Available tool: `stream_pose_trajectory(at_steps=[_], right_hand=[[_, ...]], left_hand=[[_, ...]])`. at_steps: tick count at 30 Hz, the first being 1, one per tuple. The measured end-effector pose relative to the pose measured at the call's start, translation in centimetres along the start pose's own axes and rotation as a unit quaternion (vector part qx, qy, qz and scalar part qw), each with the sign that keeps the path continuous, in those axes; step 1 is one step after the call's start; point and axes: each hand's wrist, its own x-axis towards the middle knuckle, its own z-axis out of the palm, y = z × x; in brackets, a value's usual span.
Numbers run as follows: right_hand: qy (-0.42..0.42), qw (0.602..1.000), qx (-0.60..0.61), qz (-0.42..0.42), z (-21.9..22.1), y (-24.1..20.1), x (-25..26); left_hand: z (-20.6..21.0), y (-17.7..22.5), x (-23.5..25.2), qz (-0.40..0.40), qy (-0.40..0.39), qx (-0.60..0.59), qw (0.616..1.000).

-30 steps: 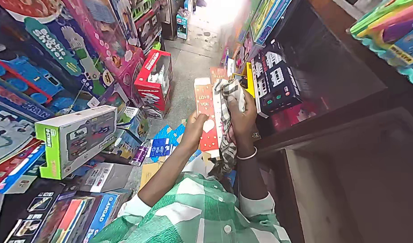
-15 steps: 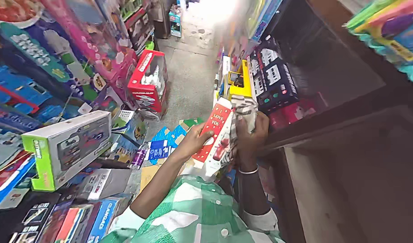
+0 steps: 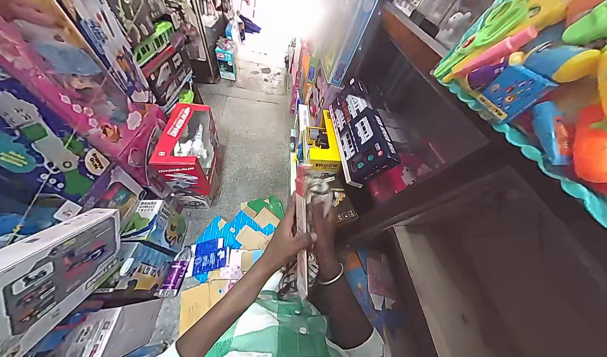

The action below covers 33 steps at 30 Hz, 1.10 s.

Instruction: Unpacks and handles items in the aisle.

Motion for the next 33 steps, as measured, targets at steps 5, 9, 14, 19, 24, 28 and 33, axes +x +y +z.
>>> stream_pose_trajectory(at_steps=[5, 9, 14, 19, 24, 28, 33], right_hand=[[-0.15, 0.967, -0.165, -0.119, -1.9, 6.0, -4.1], [-0.102, 0.948, -0.233, -0.194, -2.1, 5.4, -4.4], [0.036, 0.949, -0.231, -0.21, -2.5, -0.8, 1.7], [0.024, 0.92, -0.235, -0.314, -2.1, -1.4, 0.6], [-0.311, 0.861, -0.324, -0.241, -2.5, 8.4, -7.1], [-0.418, 0.748, -0.508, 0.082, -9.5, 14.5, -7.8], [-0.244, 0.797, -0.442, 0.331, -18.7, 21.8, -10.4]], left_hand=[[-2.2, -0.1, 0.9, 0.075, 0.176, -0.298, 0.935], [-4.0, -1.1, -0.7, 0.001, 0.09, -0.22, 0.971], [-3.9, -3.4, -1.4, -0.001, -0.207, -0.142, 0.968], [-3.6, -2.8, -2.3, -0.061, -0.004, -0.364, 0.929], [-7.7, -4.5, -0.5, 0.037, 0.246, -0.28, 0.927], [-12.0, -10.2, -0.9, -0.067, 0.264, -0.226, 0.935], [-14.3, -18.6, -4.2, -0.399, 0.275, 0.081, 0.871]])
